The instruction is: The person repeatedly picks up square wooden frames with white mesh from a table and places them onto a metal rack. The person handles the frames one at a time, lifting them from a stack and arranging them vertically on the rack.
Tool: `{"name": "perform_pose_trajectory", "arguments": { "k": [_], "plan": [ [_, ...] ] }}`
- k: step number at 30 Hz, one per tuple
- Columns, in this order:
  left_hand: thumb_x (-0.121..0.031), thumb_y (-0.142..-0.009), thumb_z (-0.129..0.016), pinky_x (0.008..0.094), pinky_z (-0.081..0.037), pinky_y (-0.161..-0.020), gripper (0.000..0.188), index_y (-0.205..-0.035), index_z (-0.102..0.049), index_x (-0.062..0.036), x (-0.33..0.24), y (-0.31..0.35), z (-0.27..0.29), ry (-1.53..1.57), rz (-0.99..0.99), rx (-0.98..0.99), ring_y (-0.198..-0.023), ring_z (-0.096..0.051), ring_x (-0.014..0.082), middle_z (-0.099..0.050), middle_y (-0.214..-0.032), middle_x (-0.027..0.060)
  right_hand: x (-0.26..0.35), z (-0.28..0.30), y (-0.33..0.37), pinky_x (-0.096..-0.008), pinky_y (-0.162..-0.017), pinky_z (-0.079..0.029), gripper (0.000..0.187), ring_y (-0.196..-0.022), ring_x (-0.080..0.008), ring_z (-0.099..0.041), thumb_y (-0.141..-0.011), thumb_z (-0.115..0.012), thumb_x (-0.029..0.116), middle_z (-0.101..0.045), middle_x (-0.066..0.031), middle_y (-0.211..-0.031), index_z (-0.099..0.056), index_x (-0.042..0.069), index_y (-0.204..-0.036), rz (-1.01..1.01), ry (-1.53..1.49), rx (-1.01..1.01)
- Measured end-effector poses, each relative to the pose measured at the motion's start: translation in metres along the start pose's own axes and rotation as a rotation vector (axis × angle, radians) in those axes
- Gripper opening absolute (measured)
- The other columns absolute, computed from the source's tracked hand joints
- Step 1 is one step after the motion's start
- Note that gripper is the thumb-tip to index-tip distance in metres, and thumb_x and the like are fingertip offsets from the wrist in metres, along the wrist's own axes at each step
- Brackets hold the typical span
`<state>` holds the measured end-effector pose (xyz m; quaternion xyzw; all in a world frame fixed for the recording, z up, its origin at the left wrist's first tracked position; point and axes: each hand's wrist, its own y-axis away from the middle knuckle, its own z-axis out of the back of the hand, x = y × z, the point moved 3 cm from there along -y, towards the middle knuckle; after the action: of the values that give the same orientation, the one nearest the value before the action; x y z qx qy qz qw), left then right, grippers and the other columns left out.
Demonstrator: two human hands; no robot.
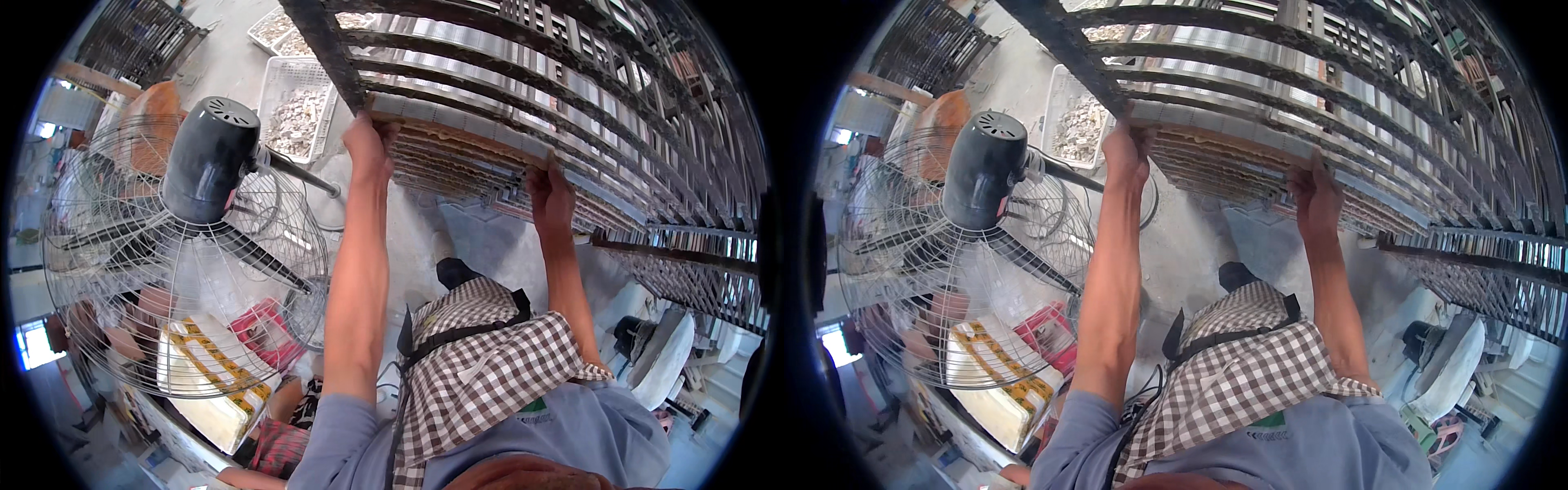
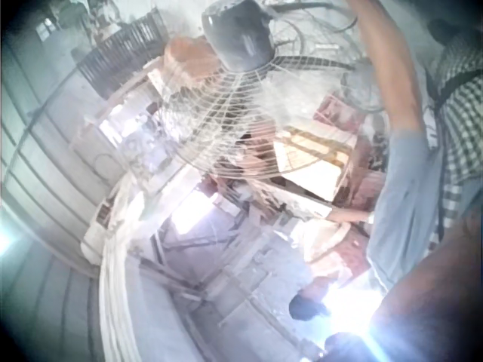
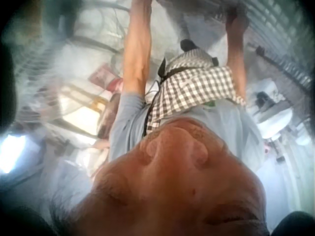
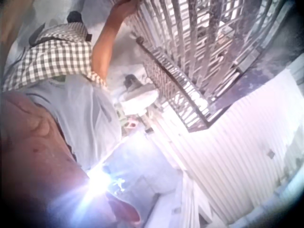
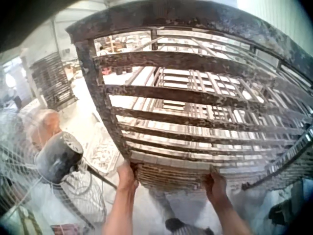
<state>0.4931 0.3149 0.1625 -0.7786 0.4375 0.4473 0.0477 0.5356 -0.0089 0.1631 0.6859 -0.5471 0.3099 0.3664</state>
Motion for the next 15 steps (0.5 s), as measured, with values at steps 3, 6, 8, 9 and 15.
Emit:
{"name": "perform_pose_trajectory", "arguments": {
  "k": [3,6,8,9,15],
  "plan": [
    [-0.021,-0.095,-0.042,0.0267,-0.049,-0.053,0.029,-0.107,-0.059,0.0,0.001,0.006,-0.011,-0.02,-0.029,0.001,-0.058,-0.057,0.0153,-0.059,-0.08,0.0085,0.002,0.004,-0.001,-0.0268,-0.06,-0.049,0.023,-0.07,-0.0146,-0.061,-0.095,-0.053,0.018,-0.064,-0.0081,-0.083,-0.06,0.001,-0.109,0.016,-0.031,-0.039],
    [-0.02,-0.095,-0.037,0.0274,-0.049,-0.052,0.032,-0.106,-0.059,0.0003,-0.002,-0.003,-0.012,-0.014,-0.049,-0.013,-0.055,-0.056,0.0157,-0.059,-0.075,0.0088,-0.005,0.008,-0.011,-0.0283,-0.06,-0.05,0.023,-0.07,-0.0156,-0.062,-0.095,-0.054,0.017,-0.065,-0.0097,-0.084,-0.06,0.0,-0.108,0.024,-0.058,-0.006],
    [-0.019,-0.095,-0.037,0.028,-0.048,-0.052,0.031,-0.104,-0.059,0.0011,-0.003,-0.008,-0.008,-0.015,-0.061,-0.029,-0.055,-0.056,0.0162,-0.059,-0.074,0.0089,-0.01,0.009,-0.012,-0.029,-0.06,-0.051,0.022,-0.071,-0.0161,-0.062,-0.095,-0.054,0.017,-0.065,-0.0102,-0.085,-0.06,0.0,-0.107,0.007,-0.034,-0.027],
    [-0.019,-0.094,-0.037,0.0283,-0.048,-0.052,0.031,-0.103,-0.059,0.0015,-0.003,-0.01,-0.008,-0.018,-0.066,-0.042,-0.055,-0.056,0.0165,-0.059,-0.074,0.0089,-0.01,0.009,-0.012,-0.0295,-0.061,-0.052,0.022,-0.071,-0.0165,-0.063,-0.095,-0.054,0.018,-0.065,-0.0105,-0.085,-0.06,0.0,-0.107,-0.005,-0.037,-0.035],
    [-0.021,-0.096,-0.038,0.0295,-0.048,-0.052,0.031,-0.096,-0.057,0.0027,0.005,-0.025,-0.012,-0.053,-0.071,-0.003,-0.055,-0.056,0.0177,-0.06,-0.075,0.0096,-0.007,0.013,-0.016,-0.0306,-0.067,-0.055,0.023,-0.078,-0.0183,-0.065,-0.095,-0.053,0.019,-0.065,-0.0108,-0.087,-0.058,0.001,-0.107,-0.034,-0.088,0.009]
  ]
}}
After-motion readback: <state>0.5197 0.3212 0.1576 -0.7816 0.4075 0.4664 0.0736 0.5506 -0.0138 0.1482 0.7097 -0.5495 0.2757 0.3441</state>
